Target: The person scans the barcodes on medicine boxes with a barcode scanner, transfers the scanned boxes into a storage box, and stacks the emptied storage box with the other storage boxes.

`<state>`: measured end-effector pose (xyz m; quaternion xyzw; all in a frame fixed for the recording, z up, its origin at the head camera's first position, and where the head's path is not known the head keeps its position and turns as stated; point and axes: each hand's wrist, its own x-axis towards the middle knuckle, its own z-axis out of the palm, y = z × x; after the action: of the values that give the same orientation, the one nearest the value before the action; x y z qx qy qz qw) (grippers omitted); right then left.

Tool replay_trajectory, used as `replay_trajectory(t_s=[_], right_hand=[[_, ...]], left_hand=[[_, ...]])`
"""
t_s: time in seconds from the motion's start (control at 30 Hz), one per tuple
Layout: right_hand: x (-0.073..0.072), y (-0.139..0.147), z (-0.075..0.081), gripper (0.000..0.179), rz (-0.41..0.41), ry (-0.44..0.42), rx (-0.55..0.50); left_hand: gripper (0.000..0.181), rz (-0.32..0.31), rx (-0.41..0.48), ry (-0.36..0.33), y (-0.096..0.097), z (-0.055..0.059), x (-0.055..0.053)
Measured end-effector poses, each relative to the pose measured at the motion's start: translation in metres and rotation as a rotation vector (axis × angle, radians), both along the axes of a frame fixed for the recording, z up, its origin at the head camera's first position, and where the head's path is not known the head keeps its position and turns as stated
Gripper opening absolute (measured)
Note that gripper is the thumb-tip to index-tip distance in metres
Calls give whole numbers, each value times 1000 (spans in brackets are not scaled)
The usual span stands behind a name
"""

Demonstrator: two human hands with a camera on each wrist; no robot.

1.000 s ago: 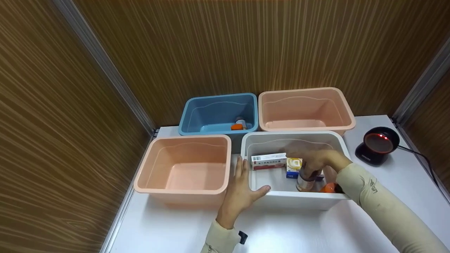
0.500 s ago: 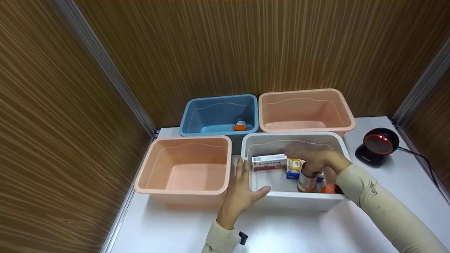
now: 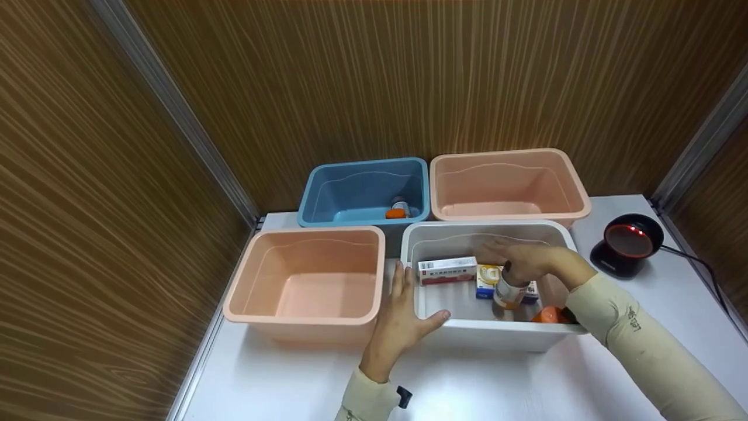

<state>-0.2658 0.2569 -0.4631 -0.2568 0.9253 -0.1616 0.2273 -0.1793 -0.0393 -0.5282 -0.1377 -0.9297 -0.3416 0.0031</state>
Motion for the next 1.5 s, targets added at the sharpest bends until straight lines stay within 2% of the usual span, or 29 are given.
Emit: replay_trajectory(t_s=[0.13,0.4,0.8,0.97,1.27,1.37,1.5], right_hand=[[3,-2,8,101,-124,-84,-36],[7,-2,19,105,-140,-98,-76],[16,1,35,90,-141,49,-40],[21,4,42,80,-161,153,-56],[27,8,58,23,-175,407,-118],[30,11,63,15,-185,462,-123],[35,18,72,9,-198,484,-164]], left_hand=[[115,1,1,6,0,-1,0],[113,-3,7,-5,0,-1,-1],[118,0,0,-15,1,0,0],[116,2,-16,-19,1,0,0],[116,-6,-22,-28,0,1,-1],[116,-6,-18,-30,0,1,-1],[116,-3,-17,-31,0,0,-1]])
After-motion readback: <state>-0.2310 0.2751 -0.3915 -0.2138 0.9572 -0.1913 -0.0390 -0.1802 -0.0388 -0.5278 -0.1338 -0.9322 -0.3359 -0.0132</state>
